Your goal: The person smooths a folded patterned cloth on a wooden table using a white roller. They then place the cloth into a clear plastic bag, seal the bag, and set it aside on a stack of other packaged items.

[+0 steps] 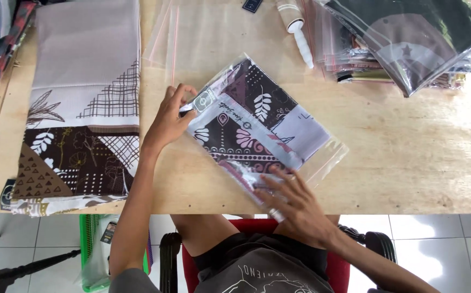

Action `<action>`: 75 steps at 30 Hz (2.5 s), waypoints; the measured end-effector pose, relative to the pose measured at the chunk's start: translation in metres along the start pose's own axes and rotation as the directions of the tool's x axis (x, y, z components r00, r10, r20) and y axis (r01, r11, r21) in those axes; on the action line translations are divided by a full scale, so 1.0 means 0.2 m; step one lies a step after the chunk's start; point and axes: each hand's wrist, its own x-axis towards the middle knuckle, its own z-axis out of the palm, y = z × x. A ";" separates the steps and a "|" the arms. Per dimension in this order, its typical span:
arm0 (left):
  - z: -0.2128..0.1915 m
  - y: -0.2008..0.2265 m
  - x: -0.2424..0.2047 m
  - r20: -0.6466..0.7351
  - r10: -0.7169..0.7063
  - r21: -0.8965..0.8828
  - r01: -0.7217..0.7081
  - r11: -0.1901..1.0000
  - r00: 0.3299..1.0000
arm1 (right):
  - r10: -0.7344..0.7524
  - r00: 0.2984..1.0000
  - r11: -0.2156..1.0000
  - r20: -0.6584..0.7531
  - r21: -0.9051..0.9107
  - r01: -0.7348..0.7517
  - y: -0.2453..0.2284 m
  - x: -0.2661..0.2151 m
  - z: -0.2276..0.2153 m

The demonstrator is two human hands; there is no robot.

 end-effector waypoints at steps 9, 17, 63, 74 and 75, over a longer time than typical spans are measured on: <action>-0.06 0.09 -0.21 -0.243 0.301 -0.461 -0.383 0.801 0.922 | 0.238 0.768 0.966 -0.595 0.230 -0.121 0.19 0.11 -0.46; -0.41 0.54 -0.64 -0.320 0.506 -0.078 -0.555 0.828 0.801 | 0.580 0.684 0.801 -0.441 0.463 -0.381 0.57 -0.22 -0.92; 0.46 0.23 -0.38 -0.012 0.289 0.503 -0.244 0.829 0.957 | 0.687 0.720 0.727 -0.100 0.096 -0.680 0.06 0.05 -0.09; 0.61 0.25 0.03 0.139 0.430 0.395 -0.448 0.802 0.892 | 0.290 0.931 0.940 -0.221 -0.118 -0.320 0.46 0.37 0.13; 0.61 0.25 0.04 0.136 0.433 0.396 -0.450 0.801 0.891 | 0.287 0.931 0.940 -0.223 -0.122 -0.319 0.48 0.38 0.11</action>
